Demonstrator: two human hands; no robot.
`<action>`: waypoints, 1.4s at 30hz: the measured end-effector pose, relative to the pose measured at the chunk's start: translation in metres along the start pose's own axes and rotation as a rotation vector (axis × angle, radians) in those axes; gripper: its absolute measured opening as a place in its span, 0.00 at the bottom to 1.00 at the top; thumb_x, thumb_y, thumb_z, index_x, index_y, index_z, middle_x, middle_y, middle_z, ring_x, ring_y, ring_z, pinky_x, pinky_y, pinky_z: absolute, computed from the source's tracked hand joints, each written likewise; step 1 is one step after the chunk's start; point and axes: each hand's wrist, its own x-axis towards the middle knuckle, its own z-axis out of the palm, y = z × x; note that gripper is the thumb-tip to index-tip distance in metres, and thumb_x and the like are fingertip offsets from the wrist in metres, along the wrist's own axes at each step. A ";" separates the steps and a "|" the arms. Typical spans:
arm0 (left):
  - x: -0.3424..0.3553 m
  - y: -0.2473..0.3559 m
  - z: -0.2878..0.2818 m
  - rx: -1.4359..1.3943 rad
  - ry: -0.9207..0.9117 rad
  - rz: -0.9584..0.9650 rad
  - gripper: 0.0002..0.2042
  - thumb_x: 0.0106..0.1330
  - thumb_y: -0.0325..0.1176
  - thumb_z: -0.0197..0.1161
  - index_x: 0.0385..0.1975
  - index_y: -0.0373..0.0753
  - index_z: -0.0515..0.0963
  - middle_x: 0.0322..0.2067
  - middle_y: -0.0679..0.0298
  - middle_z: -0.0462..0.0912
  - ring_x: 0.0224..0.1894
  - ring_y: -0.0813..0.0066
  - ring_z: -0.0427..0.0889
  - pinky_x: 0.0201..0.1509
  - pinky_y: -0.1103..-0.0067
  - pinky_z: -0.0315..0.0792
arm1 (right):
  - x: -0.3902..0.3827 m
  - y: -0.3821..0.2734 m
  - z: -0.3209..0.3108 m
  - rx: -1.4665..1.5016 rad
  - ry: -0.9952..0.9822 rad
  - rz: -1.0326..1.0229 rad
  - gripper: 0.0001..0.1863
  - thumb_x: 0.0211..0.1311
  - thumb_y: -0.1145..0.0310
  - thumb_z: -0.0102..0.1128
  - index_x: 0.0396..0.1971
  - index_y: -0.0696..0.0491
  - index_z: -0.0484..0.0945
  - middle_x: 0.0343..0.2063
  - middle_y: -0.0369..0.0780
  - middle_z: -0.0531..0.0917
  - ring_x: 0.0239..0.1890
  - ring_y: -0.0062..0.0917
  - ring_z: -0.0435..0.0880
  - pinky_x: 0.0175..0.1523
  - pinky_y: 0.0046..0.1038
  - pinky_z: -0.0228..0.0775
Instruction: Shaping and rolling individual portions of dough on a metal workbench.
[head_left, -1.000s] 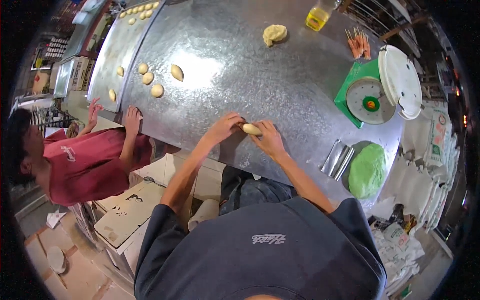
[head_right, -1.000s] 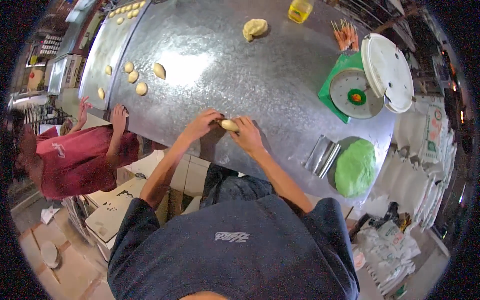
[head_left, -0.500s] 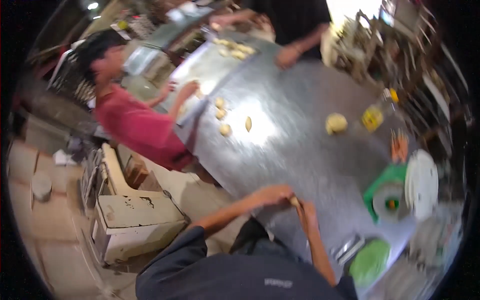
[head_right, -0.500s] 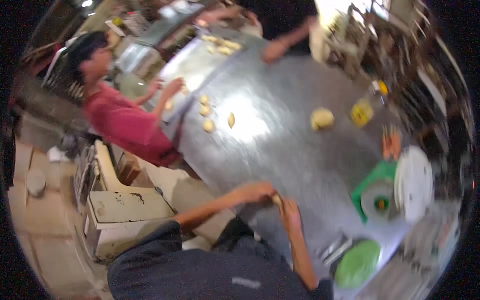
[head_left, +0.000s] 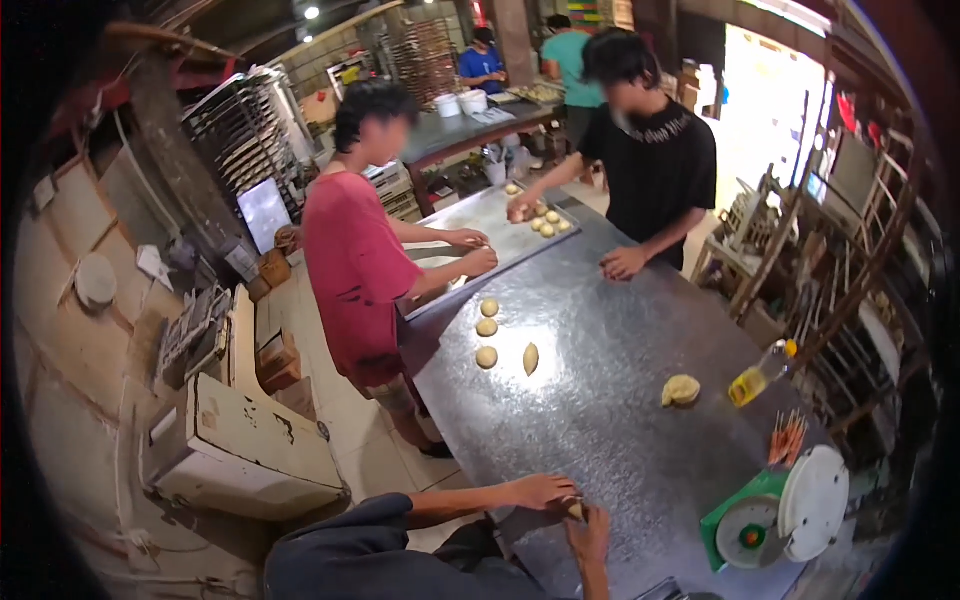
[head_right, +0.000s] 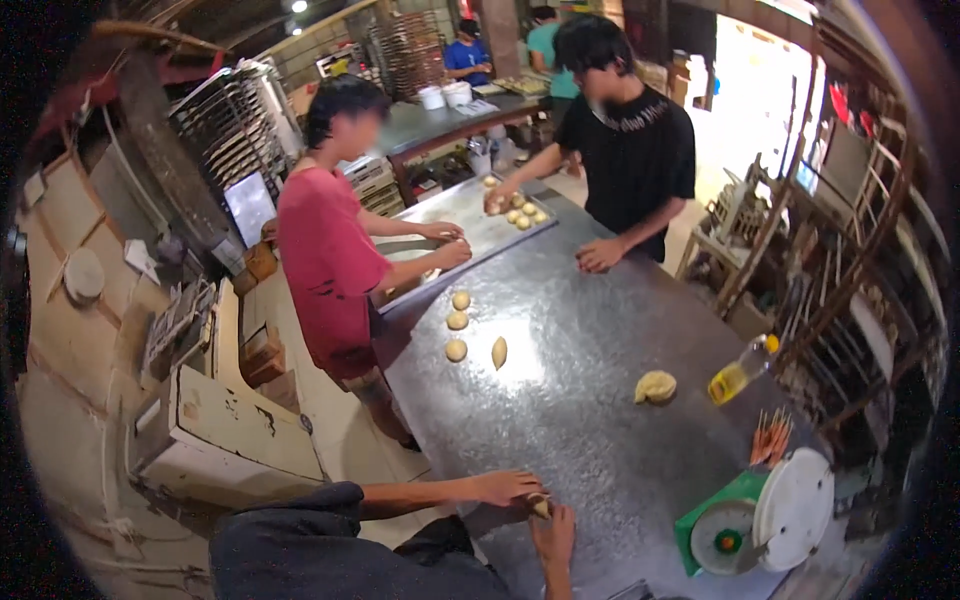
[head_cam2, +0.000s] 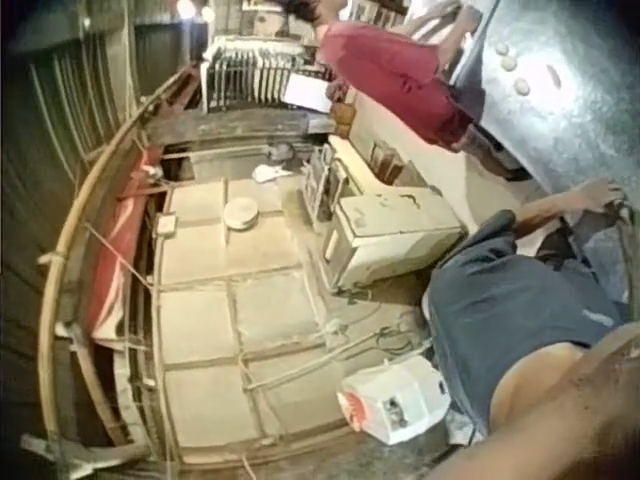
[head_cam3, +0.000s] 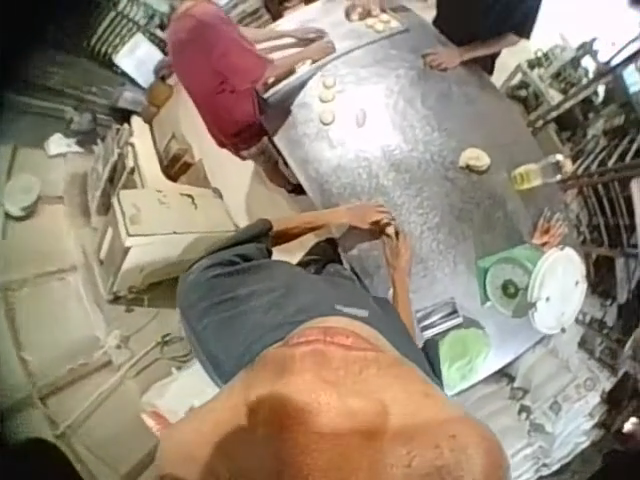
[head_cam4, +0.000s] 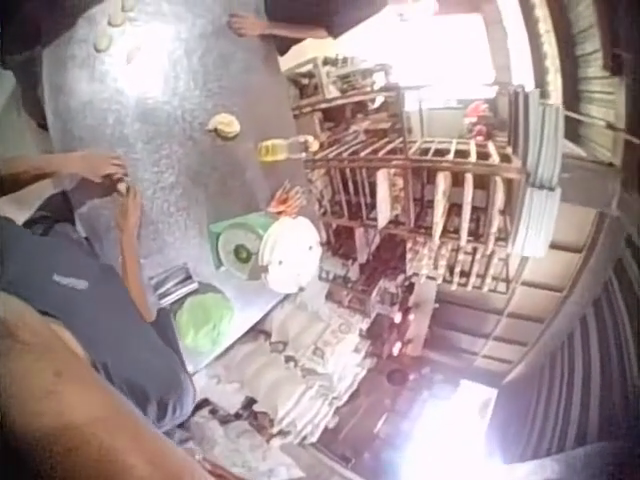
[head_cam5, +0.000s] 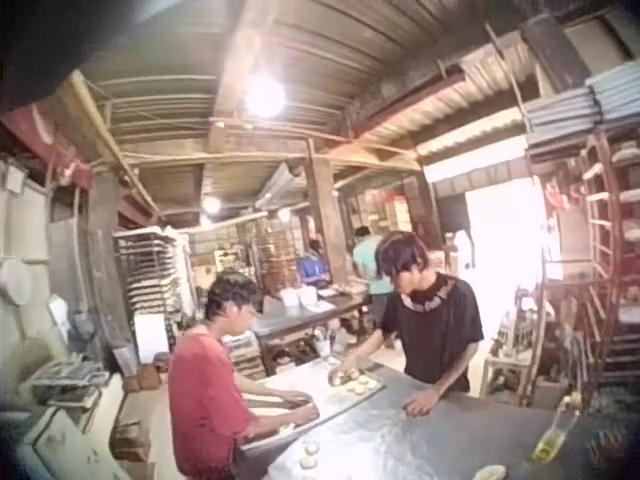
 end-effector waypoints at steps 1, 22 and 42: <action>0.000 -0.001 -0.001 -0.009 0.024 0.028 0.29 0.61 0.29 0.66 0.63 0.37 0.68 0.58 0.51 0.73 0.62 0.51 0.71 0.65 0.63 0.69 | 0.004 -0.002 0.002 -0.033 0.027 -0.032 0.25 0.54 0.69 0.72 0.52 0.55 0.76 0.46 0.48 0.80 0.49 0.46 0.78 0.55 0.41 0.71; -0.013 -0.008 -0.019 0.114 -0.001 0.038 0.29 0.55 0.29 0.69 0.59 0.35 0.71 0.55 0.51 0.76 0.59 0.50 0.76 0.63 0.63 0.71 | 0.016 -0.023 0.021 -0.042 -0.095 0.021 0.26 0.48 0.66 0.75 0.48 0.57 0.79 0.41 0.49 0.80 0.47 0.47 0.79 0.52 0.42 0.72; -0.123 -0.014 -0.001 -0.161 0.953 -0.786 0.18 0.62 0.31 0.71 0.49 0.34 0.75 0.32 0.60 0.76 0.32 0.71 0.76 0.38 0.76 0.73 | 0.038 -0.063 0.037 0.326 -0.171 0.661 0.23 0.54 0.60 0.75 0.46 0.60 0.83 0.39 0.46 0.89 0.40 0.29 0.89 0.47 0.31 0.78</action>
